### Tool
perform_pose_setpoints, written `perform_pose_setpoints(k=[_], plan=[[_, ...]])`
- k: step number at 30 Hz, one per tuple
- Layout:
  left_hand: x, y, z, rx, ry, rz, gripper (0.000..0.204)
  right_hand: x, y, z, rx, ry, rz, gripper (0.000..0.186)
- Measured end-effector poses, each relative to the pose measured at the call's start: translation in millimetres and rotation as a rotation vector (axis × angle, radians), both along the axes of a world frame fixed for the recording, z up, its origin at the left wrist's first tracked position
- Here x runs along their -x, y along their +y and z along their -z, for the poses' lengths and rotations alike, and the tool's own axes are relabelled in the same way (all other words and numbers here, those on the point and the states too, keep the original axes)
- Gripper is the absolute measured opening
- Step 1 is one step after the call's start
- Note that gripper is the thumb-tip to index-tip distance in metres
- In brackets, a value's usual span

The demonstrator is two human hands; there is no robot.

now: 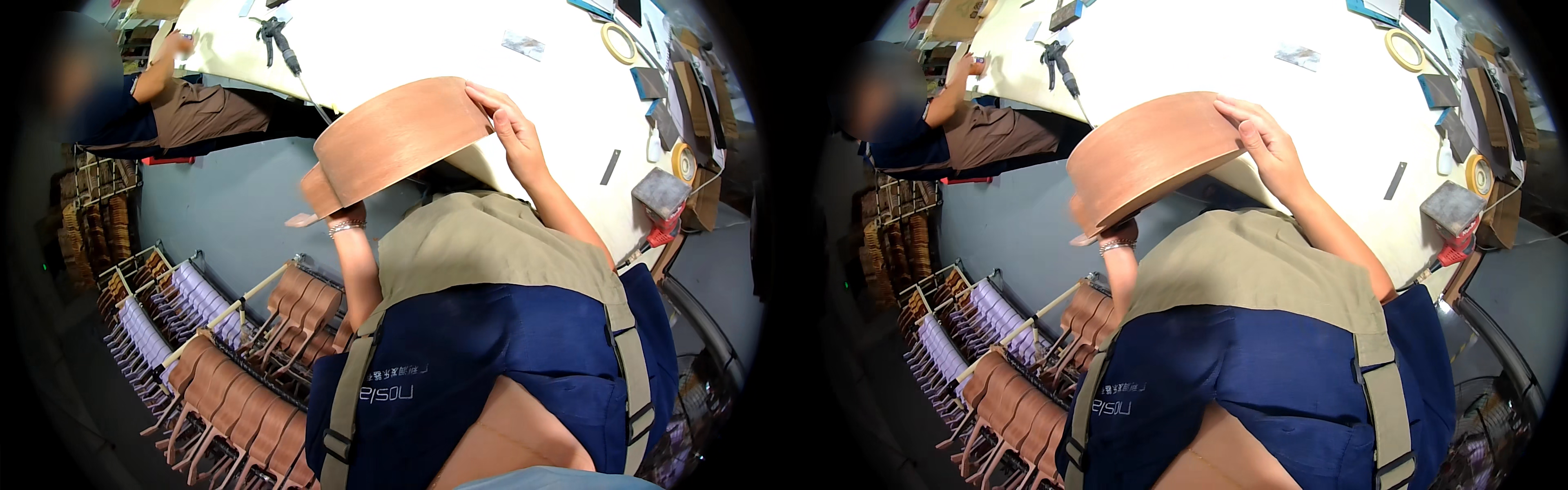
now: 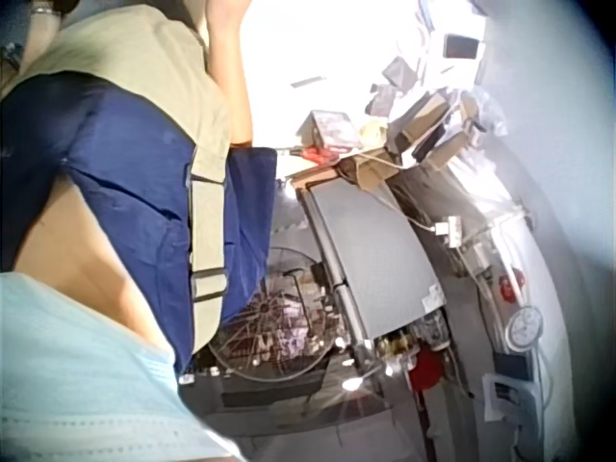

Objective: The person repeatedly picks up unfinished acoustic guitars from a rack, sands the body and neck using sandpaper and a sanding block, and then returns them to the rack. The process involves flipping the guitar to sand different surfaces and inspecting the wood grain.

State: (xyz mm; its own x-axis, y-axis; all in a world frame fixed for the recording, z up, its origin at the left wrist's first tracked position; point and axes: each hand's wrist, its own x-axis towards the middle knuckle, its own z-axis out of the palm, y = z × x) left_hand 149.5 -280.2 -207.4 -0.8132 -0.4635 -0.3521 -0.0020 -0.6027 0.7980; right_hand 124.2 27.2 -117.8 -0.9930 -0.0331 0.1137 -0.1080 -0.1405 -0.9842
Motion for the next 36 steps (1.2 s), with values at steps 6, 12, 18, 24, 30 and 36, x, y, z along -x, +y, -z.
perform_pose_setpoints(k=[6,12,18,24,30,36], plan=[[-6.7,-20.4,46.8,0.504,-0.034,0.083,0.019,1.2,-4.5,-11.8,-0.082,0.157,-0.033,0.043],[-16.9,-26.9,50.5,0.261,-0.082,0.05,0.02,-1.4,-6.0,-11.1,-0.132,0.167,-0.057,0.045],[-15.0,-1.9,-13.9,-0.159,-0.06,-0.202,0.03,4.0,-5.3,-8.1,-0.374,0.257,-0.023,0.056],[-20.5,-12.3,-19.3,0.014,-0.066,-0.279,0.029,47.7,-0.9,-25.7,-0.623,0.257,-0.058,0.058],[-17.9,7.2,-61.3,0.212,-0.204,-0.647,0.034,54.8,-39.3,-59.6,-1.406,0.354,0.185,0.06],[-26.6,12.9,-80.5,0.309,-0.155,-0.661,0.049,42.4,-74.2,-79.0,-1.332,0.347,-0.082,0.063]])
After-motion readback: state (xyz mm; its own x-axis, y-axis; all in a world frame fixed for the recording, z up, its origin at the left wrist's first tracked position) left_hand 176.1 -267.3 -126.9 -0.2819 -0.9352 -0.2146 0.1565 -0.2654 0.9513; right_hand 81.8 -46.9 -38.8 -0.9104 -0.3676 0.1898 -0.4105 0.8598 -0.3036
